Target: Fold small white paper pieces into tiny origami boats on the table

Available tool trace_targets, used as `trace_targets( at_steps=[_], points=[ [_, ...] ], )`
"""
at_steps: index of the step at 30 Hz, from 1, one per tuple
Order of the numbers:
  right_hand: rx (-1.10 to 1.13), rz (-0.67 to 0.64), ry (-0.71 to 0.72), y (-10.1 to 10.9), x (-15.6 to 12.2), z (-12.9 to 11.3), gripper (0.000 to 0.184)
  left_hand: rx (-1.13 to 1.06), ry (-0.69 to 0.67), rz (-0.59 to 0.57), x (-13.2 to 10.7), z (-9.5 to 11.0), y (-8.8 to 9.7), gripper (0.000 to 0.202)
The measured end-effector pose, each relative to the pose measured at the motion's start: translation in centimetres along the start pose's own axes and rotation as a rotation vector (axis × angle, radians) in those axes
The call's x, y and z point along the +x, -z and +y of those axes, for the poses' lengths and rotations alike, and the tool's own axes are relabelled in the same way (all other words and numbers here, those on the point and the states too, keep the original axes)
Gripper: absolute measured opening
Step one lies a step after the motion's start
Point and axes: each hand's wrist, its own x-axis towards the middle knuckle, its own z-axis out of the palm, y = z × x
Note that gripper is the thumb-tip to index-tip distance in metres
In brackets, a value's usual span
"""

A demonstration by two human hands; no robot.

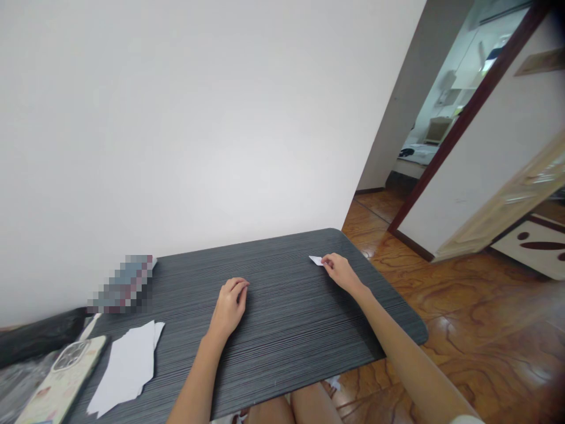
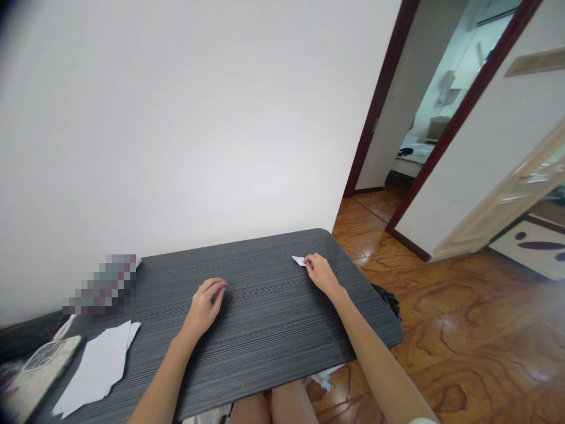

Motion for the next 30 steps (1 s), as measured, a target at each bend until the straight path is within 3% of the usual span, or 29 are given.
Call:
trace_targets(
  at_steps=[10, 13, 15, 20, 23, 26, 30],
  points=[
    [0.238, -0.062, 0.052, -1.8, -1.4, -4.2, 0.013, -0.019, 0.014, 0.003, 0.1, 0.2, 0.1, 0.018],
    [0.251, -0.058, 0.046, -1.9, -1.7, -4.5, 0.013, 0.015, 0.041, 0.025, 0.4, 0.6, 1.8, 0.019],
    [0.256, -0.066, 0.055, -1.9, -1.9, -4.5, 0.013, 0.069, 0.080, 0.071, 0.0, 0.8, 4.1, 0.018],
    [0.257, -0.085, 0.068, -2.4, -2.4, -4.3, 0.015, 0.177, 0.324, 0.311, -4.8, 0.6, 11.5, 0.019],
    [0.279, -0.099, 0.100, -3.0, -2.6, -4.2, 0.017, 0.311, 0.522, 0.379, -9.4, -0.6, 14.1, 0.022],
    [0.267, -0.098, 0.134, -3.2, -2.8, -4.3, 0.021, 0.467, 0.666, 0.328, -12.9, -1.8, 14.4, 0.027],
    [0.240, 0.021, 0.139, -2.2, -3.1, -5.0, 0.024, 0.642, 0.704, 0.113, -14.4, -2.4, 12.8, 0.048]
  ],
)
